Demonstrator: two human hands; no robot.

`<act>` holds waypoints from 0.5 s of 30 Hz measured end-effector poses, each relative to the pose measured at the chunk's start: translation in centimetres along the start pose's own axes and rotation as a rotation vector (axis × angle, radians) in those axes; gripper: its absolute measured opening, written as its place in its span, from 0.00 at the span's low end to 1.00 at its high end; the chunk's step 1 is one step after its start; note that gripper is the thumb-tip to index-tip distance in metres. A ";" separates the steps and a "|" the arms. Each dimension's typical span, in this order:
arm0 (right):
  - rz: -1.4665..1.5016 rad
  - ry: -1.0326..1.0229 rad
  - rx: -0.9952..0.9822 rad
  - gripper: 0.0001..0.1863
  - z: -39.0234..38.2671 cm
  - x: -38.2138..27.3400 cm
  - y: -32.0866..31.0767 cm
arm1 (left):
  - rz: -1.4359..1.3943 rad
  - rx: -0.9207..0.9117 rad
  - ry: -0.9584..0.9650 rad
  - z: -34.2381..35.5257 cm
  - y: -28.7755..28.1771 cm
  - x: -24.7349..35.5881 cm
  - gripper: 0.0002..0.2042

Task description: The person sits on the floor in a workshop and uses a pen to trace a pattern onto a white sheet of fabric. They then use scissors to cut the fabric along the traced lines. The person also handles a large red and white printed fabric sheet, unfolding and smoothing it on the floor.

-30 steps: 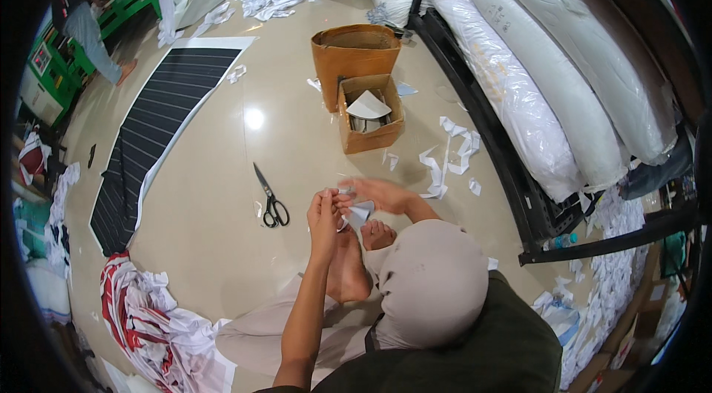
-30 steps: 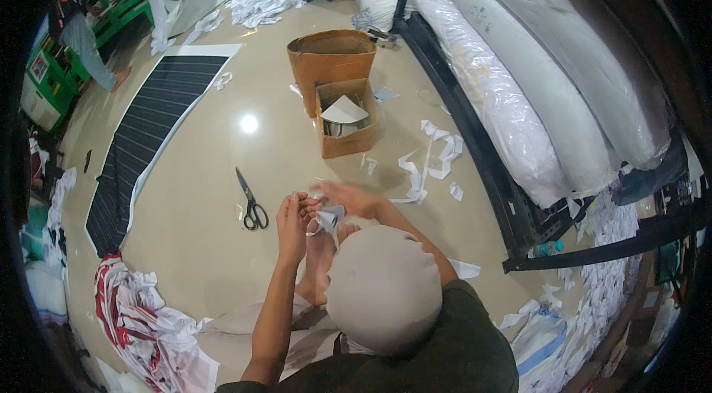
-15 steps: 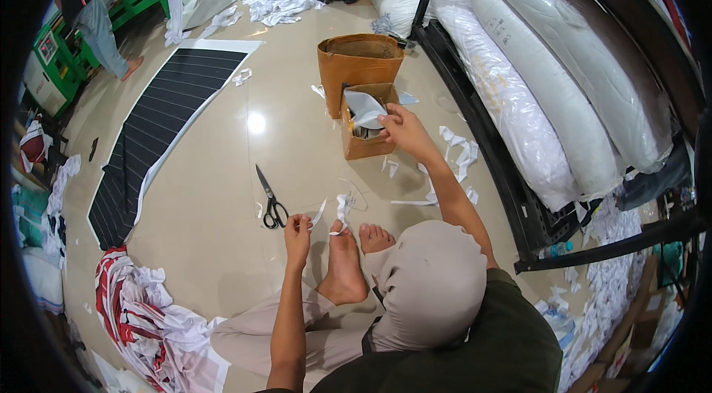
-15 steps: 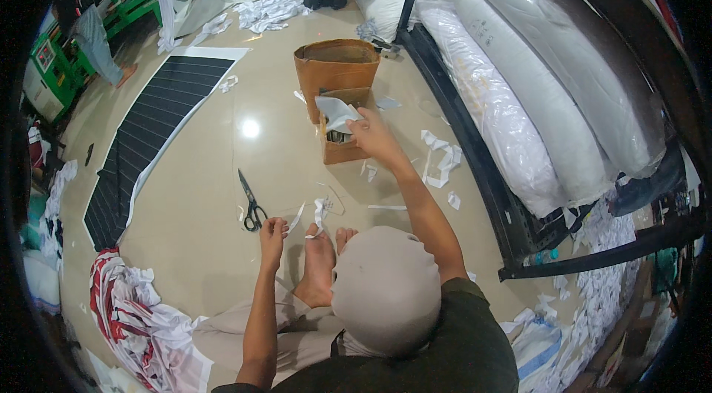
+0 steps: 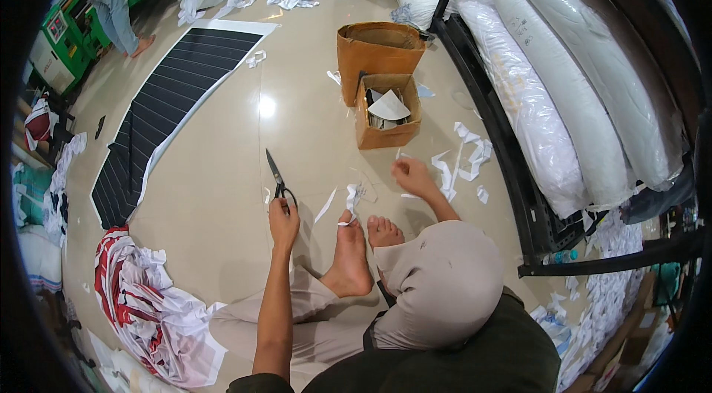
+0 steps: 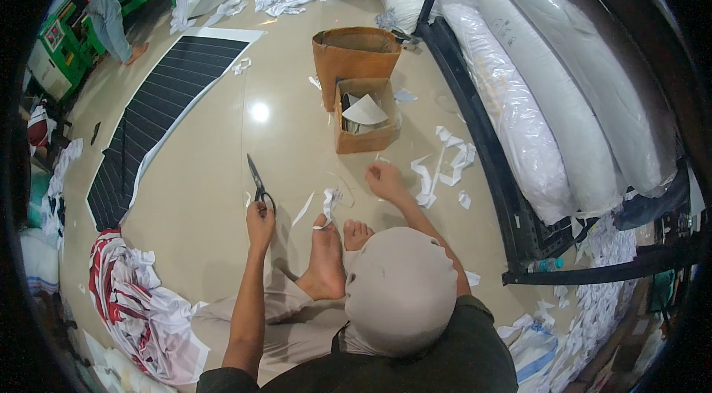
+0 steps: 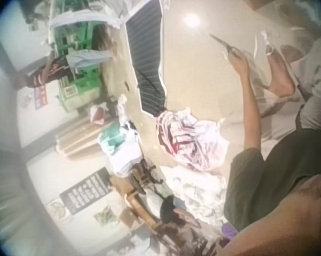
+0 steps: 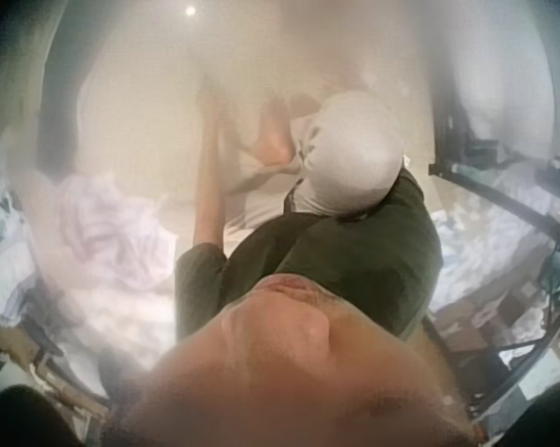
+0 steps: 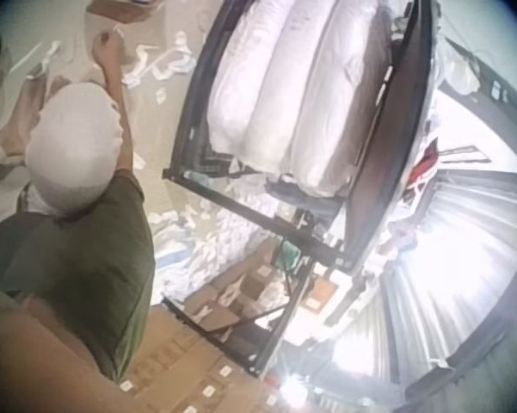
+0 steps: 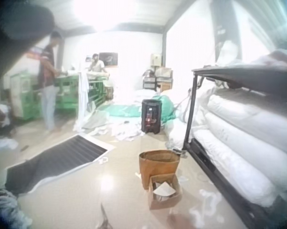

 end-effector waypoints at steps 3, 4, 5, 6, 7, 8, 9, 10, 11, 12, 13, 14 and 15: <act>-0.021 -0.183 0.216 0.13 4.9 -6.9 -2.6 | -0.012 -0.016 -0.039 -2.0 -2.1 -0.2 0.13; -0.020 -0.215 0.222 0.13 6.8 -8.2 -2.0 | -0.005 -0.004 -0.072 -3.0 -3.9 -0.5 0.13; -0.033 -0.249 0.231 0.13 9.2 -9.2 -1.9 | -0.004 0.009 -0.130 -3.9 -5.5 -0.4 0.13; -0.181 -0.364 0.211 0.14 12.6 -8.6 -1.8 | -0.009 0.014 -0.187 -4.7 -7.0 0.1 0.13; -0.331 -0.475 0.183 0.15 16.0 -7.4 -1.8 | -0.012 0.015 -0.251 -5.7 -8.6 0.5 0.13; -0.430 -0.470 0.093 0.16 18.1 -7.3 -1.0 | 0.009 0.063 -0.255 -7.1 -11.1 0.7 0.12; -0.519 -0.470 0.000 0.18 19.6 -7.5 0.2 | 0.038 0.114 -0.256 -8.3 -14.0 0.9 0.12; -0.587 -0.336 -0.125 0.19 21.2 -7.2 1.3 | 0.061 0.171 -0.248 -9.0 -16.7 1.1 0.11; -0.655 -0.205 -0.244 0.21 22.8 -6.5 2.1 | 0.110 0.205 -0.239 -10.0 -19.4 1.2 0.11; -0.755 -0.203 -0.278 0.23 24.8 -4.7 2.1 | 0.141 0.236 -0.222 -11.1 -21.6 1.4 0.11; -0.826 -0.170 -0.310 0.25 23.6 -6.2 4.0 | 0.205 0.318 -0.229 -12.7 -25.3 2.0 0.11; -0.822 -0.137 -0.294 0.26 24.1 -5.8 4.4 | 0.233 0.383 -0.223 -14.0 -27.4 2.6 0.11; -0.848 -0.122 -0.294 0.25 23.9 -6.0 5.1 | 0.296 0.441 -0.261 -15.6 -29.6 2.5 0.12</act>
Point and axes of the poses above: each hand's wrist, its own z-axis towards the middle knuckle, its own y-axis out of the palm, x = y × z, the point moved 3 cm from there along z, towards the middle knuckle, and after that the axes turned 13 degrees about x, right-handed, at the moved point
